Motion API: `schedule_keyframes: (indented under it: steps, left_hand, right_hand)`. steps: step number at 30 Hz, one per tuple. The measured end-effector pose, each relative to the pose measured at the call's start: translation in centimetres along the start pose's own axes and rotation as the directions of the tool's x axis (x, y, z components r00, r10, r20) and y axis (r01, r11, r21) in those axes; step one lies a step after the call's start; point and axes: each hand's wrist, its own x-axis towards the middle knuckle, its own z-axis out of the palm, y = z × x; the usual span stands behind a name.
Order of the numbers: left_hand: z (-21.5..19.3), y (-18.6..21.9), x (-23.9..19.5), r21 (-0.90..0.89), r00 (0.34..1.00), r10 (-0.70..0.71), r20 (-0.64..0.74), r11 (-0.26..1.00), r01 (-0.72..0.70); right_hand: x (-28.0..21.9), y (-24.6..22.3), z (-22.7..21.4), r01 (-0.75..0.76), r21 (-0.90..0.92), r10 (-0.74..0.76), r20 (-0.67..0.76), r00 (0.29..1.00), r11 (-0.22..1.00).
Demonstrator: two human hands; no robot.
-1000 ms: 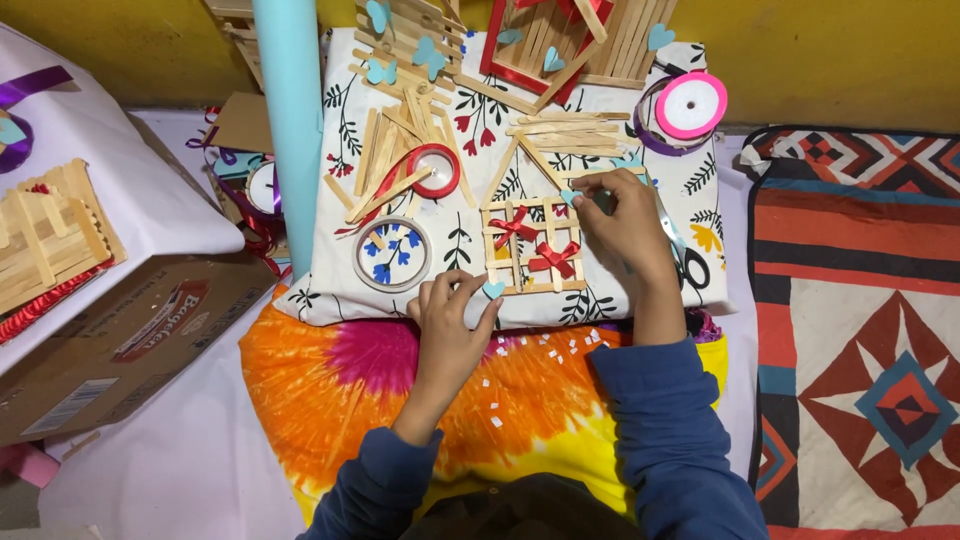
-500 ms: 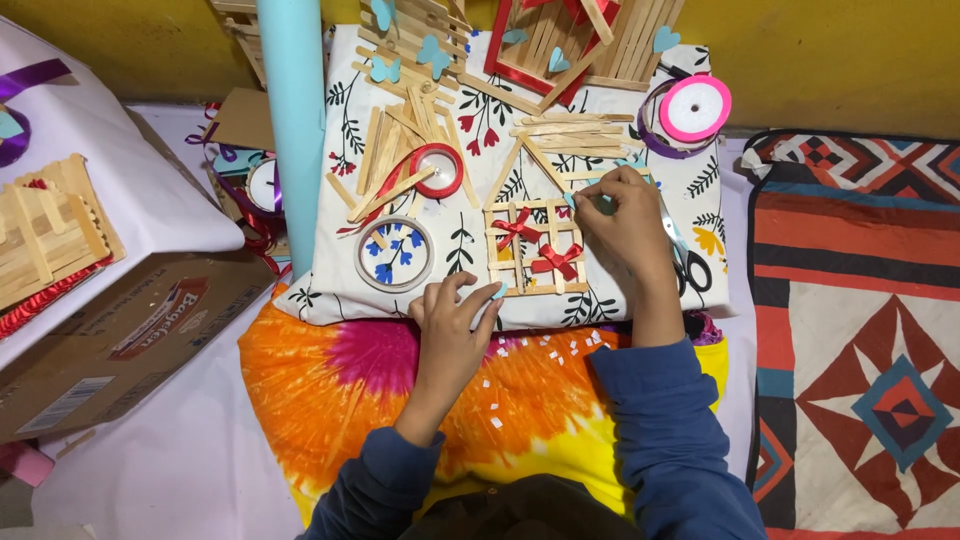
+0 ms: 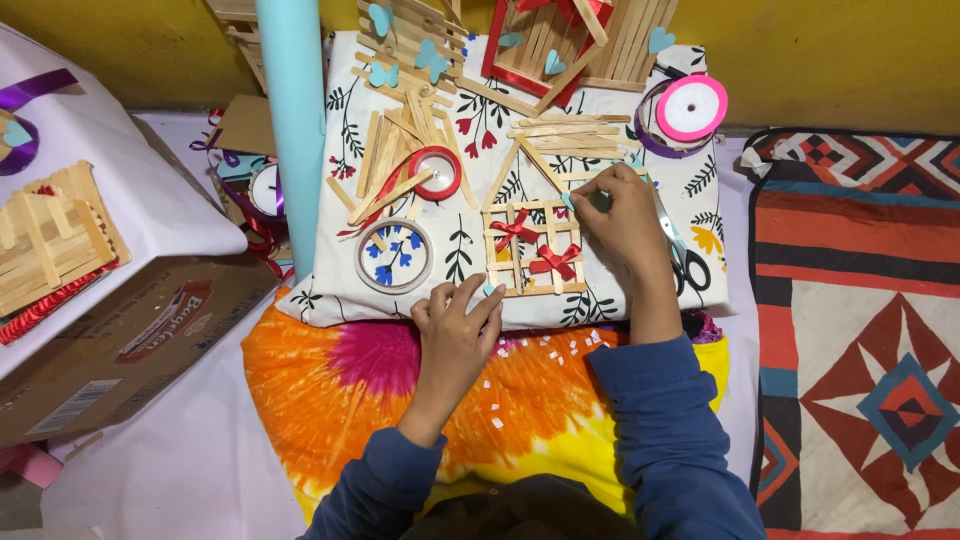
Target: Decorating a popsicle stick house by placing small heart ornaments and cutting/attaching blue paper.
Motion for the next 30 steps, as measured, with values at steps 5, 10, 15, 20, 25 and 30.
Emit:
schedule_keyframes:
  steps: [5, 10, 15, 20, 25, 30]
  left_hand:
    - [0.1, 0.0, -0.2, -0.008, 0.999, 0.005, -0.04, 1.0, -0.006]
    - [0.2, 0.1, -0.3, -0.03, 0.999, -0.004, -0.052, 1.0, 0.003]
    - [0.3, -0.3, -0.1, -0.035, 0.998, -0.001, -0.068, 0.999, -0.002]
    - [-1.8, -0.1, 0.5, -0.195, 0.998, -0.011, -0.058, 0.981, -0.001]
    - [-4.1, -1.8, 0.4, -0.161, 0.99, -0.017, -0.138, 0.987, -0.005]
    - [-4.9, -5.1, 0.7, 0.014, 0.972, -0.182, -0.148, 0.982, 0.186]
  right_hand:
    - [-0.2, -0.9, -0.7, -0.002, 0.04, 0.002, 0.006, 1.0, 0.999]
    - [0.1, 1.3, 0.4, 0.064, 0.023, -0.064, 0.003, 0.998, 0.998]
    - [0.1, 1.4, 1.0, 0.028, 0.086, -0.029, 0.005, 1.0, 0.996]
    - [-0.5, 1.9, 0.1, 0.069, 0.148, -0.06, -0.064, 0.996, 0.987]
    - [-0.6, 7.4, -3.0, 0.076, 0.302, 0.021, -0.307, 0.951, 0.95]
    - [-0.9, 11.4, -4.7, -0.049, 0.189, 0.114, -0.353, 0.929, 0.981]
